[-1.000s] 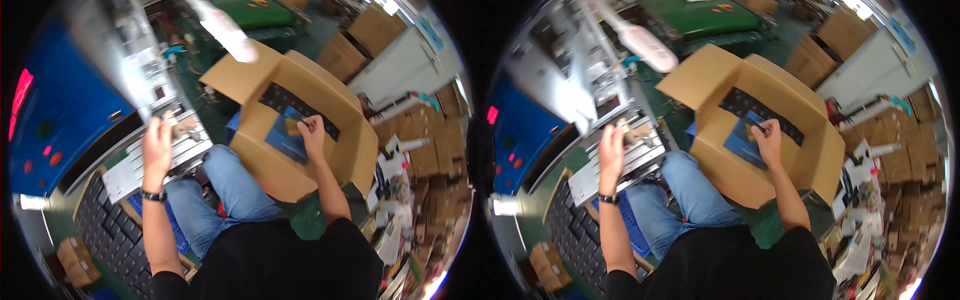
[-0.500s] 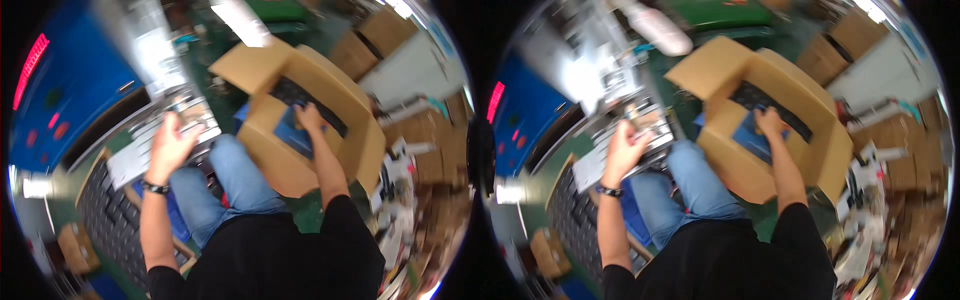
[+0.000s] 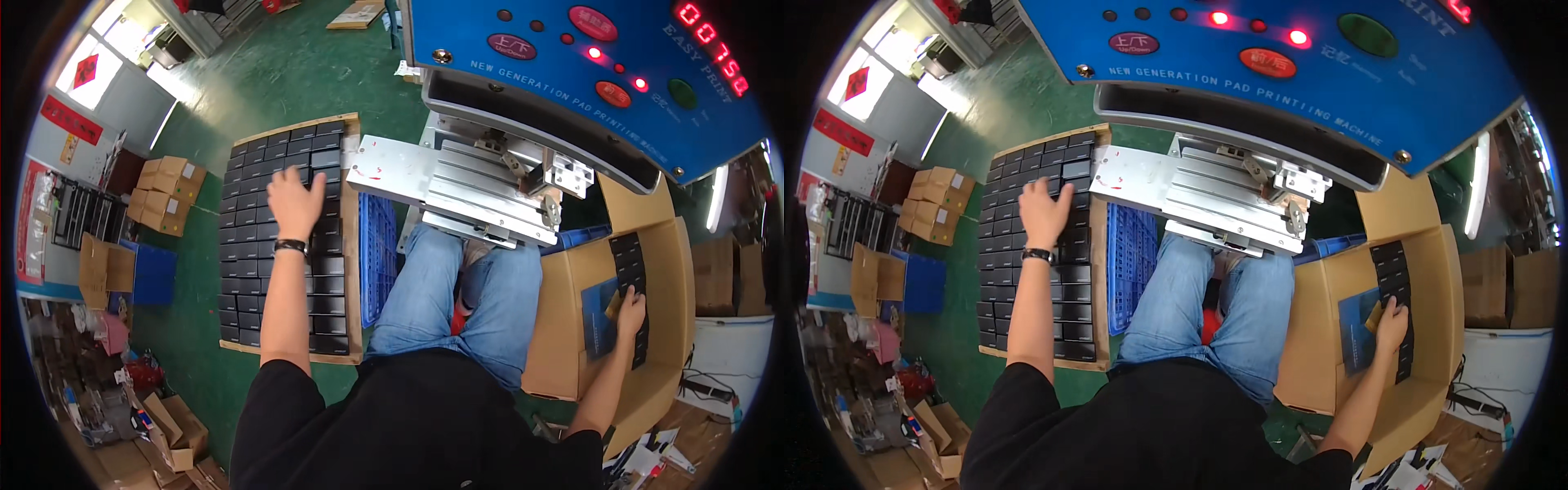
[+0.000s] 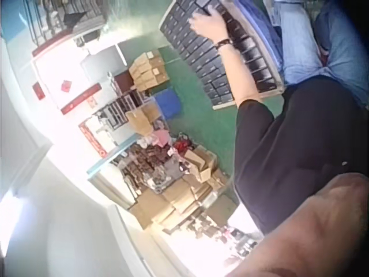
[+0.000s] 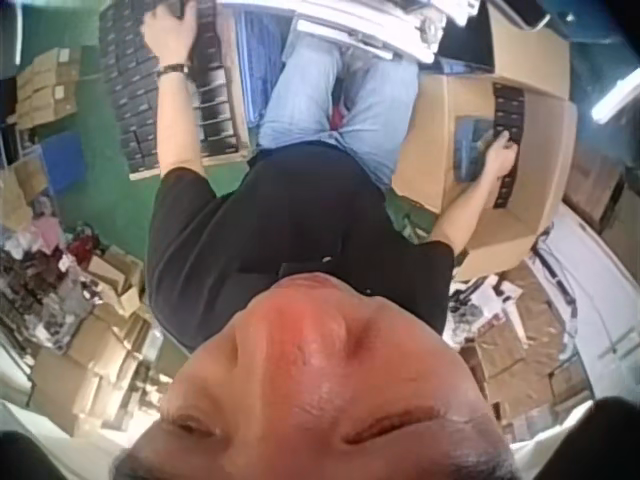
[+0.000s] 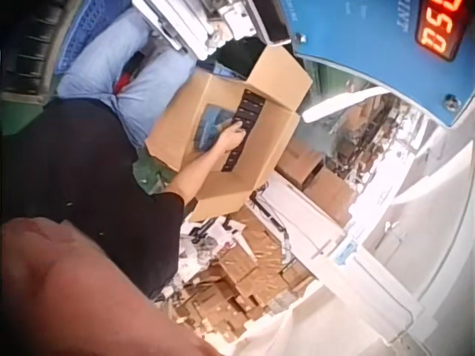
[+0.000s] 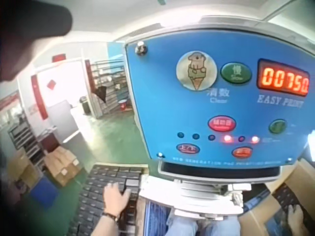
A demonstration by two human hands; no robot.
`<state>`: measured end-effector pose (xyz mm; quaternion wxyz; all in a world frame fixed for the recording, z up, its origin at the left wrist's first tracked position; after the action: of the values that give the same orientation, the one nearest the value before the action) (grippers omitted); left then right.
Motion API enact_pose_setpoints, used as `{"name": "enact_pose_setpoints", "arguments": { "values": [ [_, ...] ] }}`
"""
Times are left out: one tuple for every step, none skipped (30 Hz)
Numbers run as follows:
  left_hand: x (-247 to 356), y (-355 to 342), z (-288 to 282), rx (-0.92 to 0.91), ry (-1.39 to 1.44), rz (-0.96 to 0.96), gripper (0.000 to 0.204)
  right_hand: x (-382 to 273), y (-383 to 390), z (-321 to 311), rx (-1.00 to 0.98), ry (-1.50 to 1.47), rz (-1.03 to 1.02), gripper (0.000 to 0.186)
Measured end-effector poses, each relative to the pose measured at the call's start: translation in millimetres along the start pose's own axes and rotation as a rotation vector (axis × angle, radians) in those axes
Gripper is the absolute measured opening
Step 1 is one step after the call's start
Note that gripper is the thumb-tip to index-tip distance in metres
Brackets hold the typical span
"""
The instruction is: Operate a pad printing machine to apply prints to small plastic components.
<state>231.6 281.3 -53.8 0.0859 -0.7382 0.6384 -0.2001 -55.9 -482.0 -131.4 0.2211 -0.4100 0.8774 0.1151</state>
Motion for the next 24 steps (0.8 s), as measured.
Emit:
{"name": "enact_pose_setpoints", "arguments": {
  "values": [
    [-16, -6, 10, 0.0, -0.16, -0.074, 0.055, 5, 0, -10, 0.027, -0.005, -0.005, 0.047],
    [-27, -9, 22, 0.001, -0.145, -0.062, 0.055, -1, 1, -14, 0.057, -0.014, -0.014, 0.046],
    [-37, -7, 30, 0.03, -0.26, -0.053, 0.058, 3, 6, -20, 0.088, -0.022, -0.025, 0.045],
    [-36, -5, 37, 0.057, -0.369, -0.04, 0.06, 13, 8, -32, 0.124, -0.025, -0.032, 0.044],
    [-26, -2, 38, 0.058, -0.357, -0.007, 0.059, 3, 12, -38, 0.098, -0.032, -0.025, 0.04],
    [-13, 1, 35, 0.06, -0.343, 0.034, 0.059, -15, 16, -38, 0.075, -0.04, -0.01, 0.036],
    [-3, 2, 31, 0.061, -0.313, 0.06, 0.059, -28, 19, -43, 0.105, -0.031, 0.014, 0.036],
    [-5, 0, 34, -0.039, -0.279, 0.007, 0.057, -52, 17, -42, 0.086, -0.109, -0.071, 0.032],
    [-10, 0, 35, -0.142, -0.255, -0.046, 0.054, -79, 14, -39, 0.06, -0.189, -0.161, 0.028],
    [-13, 0, 30, -0.157, -0.265, -0.05, 0.053, -115, 14, -40, 0.048, -0.263, -0.233, 0.024],
    [-17, -1, 24, -0.169, -0.28, -0.06, 0.052, -157, 14, -42, 0.034, -0.338, -0.313, 0.02],
    [-14, -4, 19, -0.17, -0.26, -0.035, 0.052, -189, 16, -42, 0.001, -0.381, -0.345, 0.015],
    [-14, -6, 15, -0.198, -0.22, -0.05, 0.049, -213, 12, -36, -0.064, -0.498, -0.41, 0.015],
    [-14, -6, 10, -0.224, -0.184, -0.071, 0.047, -238, 12, -30, -0.133, -0.618, -0.481, 0.017],
    [-8, -6, 6, -0.22, -0.174, -0.057, 0.047, -263, 12, -23, -0.204, -0.696, -0.523, 0.024],
    [-5, -7, -2, -0.176, 0.011, -0.063, 0.045, -288, 11, -17, -0.275, -0.778, -0.572, 0.032],
    [-2, -5, -9, -0.139, 0.194, -0.064, 0.043, -303, 8, -6, -0.356, -0.78, -0.594, 0.046],
    [1, -5, -16, -0.104, 0.377, -0.065, 0.042, -319, 6, -4, -0.359, -0.733, -0.633, 0.049],
    [5, -6, -25, -0.069, 0.557, -0.07, 0.041, -335, 5, -3, -0.368, -0.685, -0.673, 0.053],
    [28, -4, -42, -0.048, 0.647, -0.032, 0.038, -345, 1, 7, -0.48, -0.658, -0.579, 0.054],
    [56, 2, -59, -0.025, 0.734, 0.004, 0.035, -354, 0, 18, -0.594, -0.632, -0.486, 0.056],
    [75, 6, -63, -0.023, 0.733, 0.011, 0.035, -362, -2, 22, -0.589, -0.637, -0.486, 0.056],
    [104, 8, -65, -0.065, 0.808, 0.11, 0.031, -370, -3, 24, -0.574, -0.666, -0.539, 0.055],
    [135, 11, -66, -0.104, 0.88, 0.207, 0.028, -376, -4, 23, -0.562, -0.693, -0.597, 0.055]
  ]
}}
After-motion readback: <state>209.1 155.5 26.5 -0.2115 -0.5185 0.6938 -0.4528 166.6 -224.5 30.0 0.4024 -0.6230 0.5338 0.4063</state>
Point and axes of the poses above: each hand's wrist, its own y-axis away from the middle knuckle, its own z-axis out of the palm, x = y × z, the point moved 10 cm from there along -y, towards the middle knuckle, and after that the axes turned 6 degrees about -x, right-handed, at the moved point
